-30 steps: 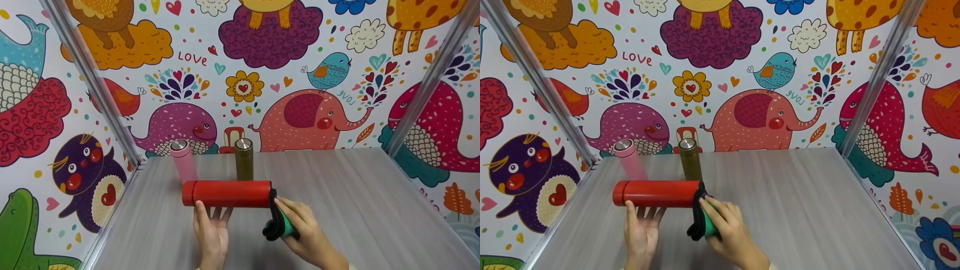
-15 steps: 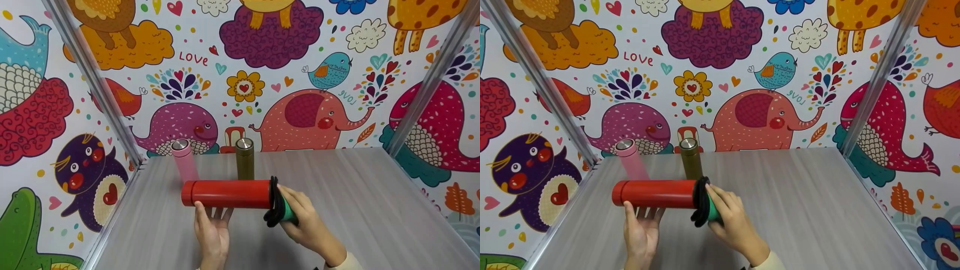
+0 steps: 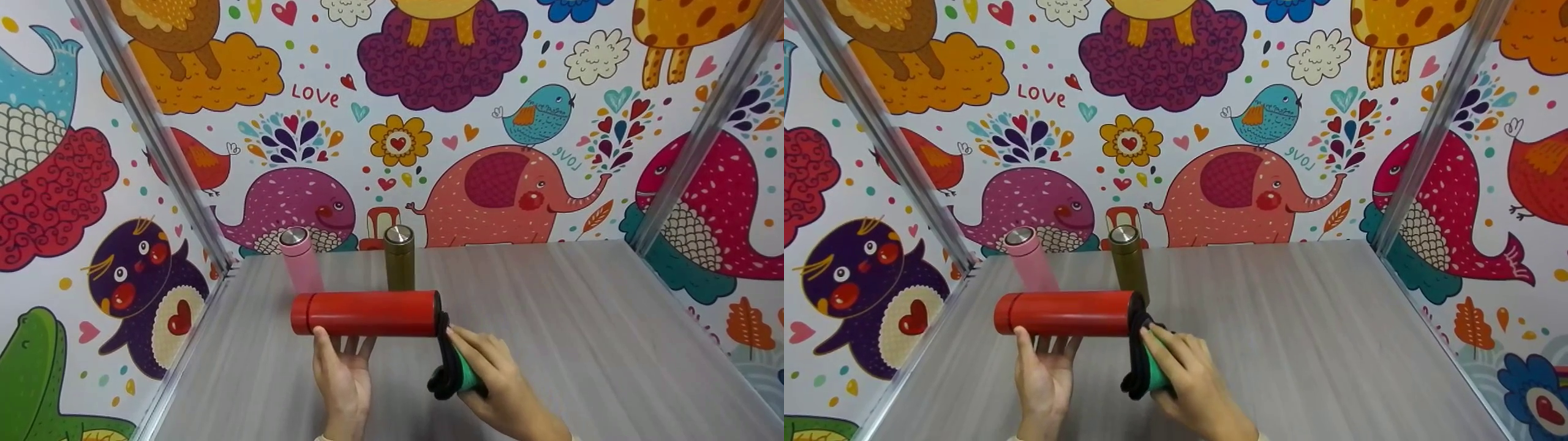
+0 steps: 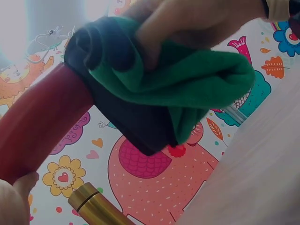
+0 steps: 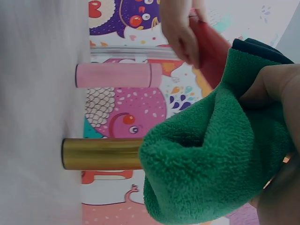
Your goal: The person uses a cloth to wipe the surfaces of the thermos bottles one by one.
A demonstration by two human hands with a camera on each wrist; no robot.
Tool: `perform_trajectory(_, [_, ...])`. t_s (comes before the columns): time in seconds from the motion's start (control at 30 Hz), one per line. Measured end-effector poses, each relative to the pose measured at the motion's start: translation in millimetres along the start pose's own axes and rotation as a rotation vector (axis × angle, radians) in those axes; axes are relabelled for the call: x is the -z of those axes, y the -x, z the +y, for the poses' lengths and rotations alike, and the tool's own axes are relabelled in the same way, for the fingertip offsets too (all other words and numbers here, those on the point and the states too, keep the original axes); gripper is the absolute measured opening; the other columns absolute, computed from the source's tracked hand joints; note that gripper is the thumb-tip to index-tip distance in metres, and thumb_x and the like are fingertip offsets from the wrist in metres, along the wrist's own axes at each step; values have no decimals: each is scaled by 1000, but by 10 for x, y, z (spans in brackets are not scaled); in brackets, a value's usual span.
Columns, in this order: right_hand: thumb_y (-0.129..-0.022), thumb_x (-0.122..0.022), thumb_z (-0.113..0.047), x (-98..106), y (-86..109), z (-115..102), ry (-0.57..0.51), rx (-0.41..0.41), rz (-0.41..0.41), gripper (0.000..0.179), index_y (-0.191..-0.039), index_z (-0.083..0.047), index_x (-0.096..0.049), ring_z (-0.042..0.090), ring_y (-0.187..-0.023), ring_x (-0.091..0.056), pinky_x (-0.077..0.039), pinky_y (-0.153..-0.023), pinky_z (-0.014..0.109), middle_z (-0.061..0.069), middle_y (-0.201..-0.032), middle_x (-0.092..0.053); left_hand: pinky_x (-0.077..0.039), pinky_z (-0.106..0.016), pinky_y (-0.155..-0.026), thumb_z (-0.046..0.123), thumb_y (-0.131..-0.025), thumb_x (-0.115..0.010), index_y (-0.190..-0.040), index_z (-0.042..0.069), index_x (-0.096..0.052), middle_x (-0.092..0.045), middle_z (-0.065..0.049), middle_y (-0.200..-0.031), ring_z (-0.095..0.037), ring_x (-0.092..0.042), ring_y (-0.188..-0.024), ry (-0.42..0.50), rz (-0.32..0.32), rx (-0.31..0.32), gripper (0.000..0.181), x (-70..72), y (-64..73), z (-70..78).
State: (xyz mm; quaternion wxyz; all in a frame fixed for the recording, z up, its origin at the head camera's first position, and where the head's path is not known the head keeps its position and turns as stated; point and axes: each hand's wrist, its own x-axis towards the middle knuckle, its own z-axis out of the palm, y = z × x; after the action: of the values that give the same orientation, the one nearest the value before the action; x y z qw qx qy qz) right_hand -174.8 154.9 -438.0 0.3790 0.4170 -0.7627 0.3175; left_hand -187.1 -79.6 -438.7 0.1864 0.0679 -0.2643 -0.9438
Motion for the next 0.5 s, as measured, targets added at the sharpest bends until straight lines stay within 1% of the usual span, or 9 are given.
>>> perform_trajectory(0.1, [-68, -75, -3, 35, -63, -32, 12, 25, 11, 71, -136, 6, -57, 26, -103, -58, -43, -90, 31, 18, -135, -59, -49, -55, -97, 42, -104, -51, -150, 15, -35, -38, -15, -145, -36, -48, -125, -5, 0, -1, 56, 9, -2, -16])
perform_trajectory(0.17, [-72, -74, -5, 52, -115, -35, 18, 35, 18, 67, -136, 6, -57, 27, -102, -58, -42, -92, 31, 18, -135, -59, -49, -55, -97, 42, -104, -51, -150, 15, -35, -38, -15, -145, -36, -49, -125, -3, 2, 2, 56, 14, -1, -27])
perform_trajectory(0.27, [-75, -72, -5, 66, -187, -9, 15, 43, 31, 64, -136, 7, -57, 28, -103, -58, -41, -94, 32, 19, -134, -59, -49, -55, -97, 42, -102, -55, -150, 16, -34, -37, -14, -146, -37, -47, -126, -8, 16, 18, 59, 20, 6, -44])
perform_trajectory(0.33, [-73, -72, -3, 65, -220, 28, 9, 40, 34, 66, -136, 7, -56, 29, -103, -58, -41, -94, 33, 19, -134, -59, -49, -54, -96, 44, -99, -58, -150, 18, -33, -37, -13, -147, -38, -47, -128, -11, 38, 35, 63, 25, 8, -53])
perform_trajectory(0.4, [-69, -71, 0, 57, -234, 74, 0, 28, 30, 71, -138, 6, -55, 29, -105, -58, -41, -94, 34, 18, -136, -58, -50, -54, -96, 46, -97, -61, -151, 20, -32, -37, -12, -148, -38, -46, -129, -18, 55, 47, 66, 29, 12, -58])
perform_trajectory(0.5, [-65, -71, 3, 41, -223, 139, -14, -14, 9, 79, -142, 3, -52, 26, -107, -58, -45, -90, 37, 14, -139, -56, -50, -53, -96, 47, -96, -63, -152, 20, -32, -37, -12, -148, -39, -45, -130, -20, 66, 48, 69, 37, 14, -63])
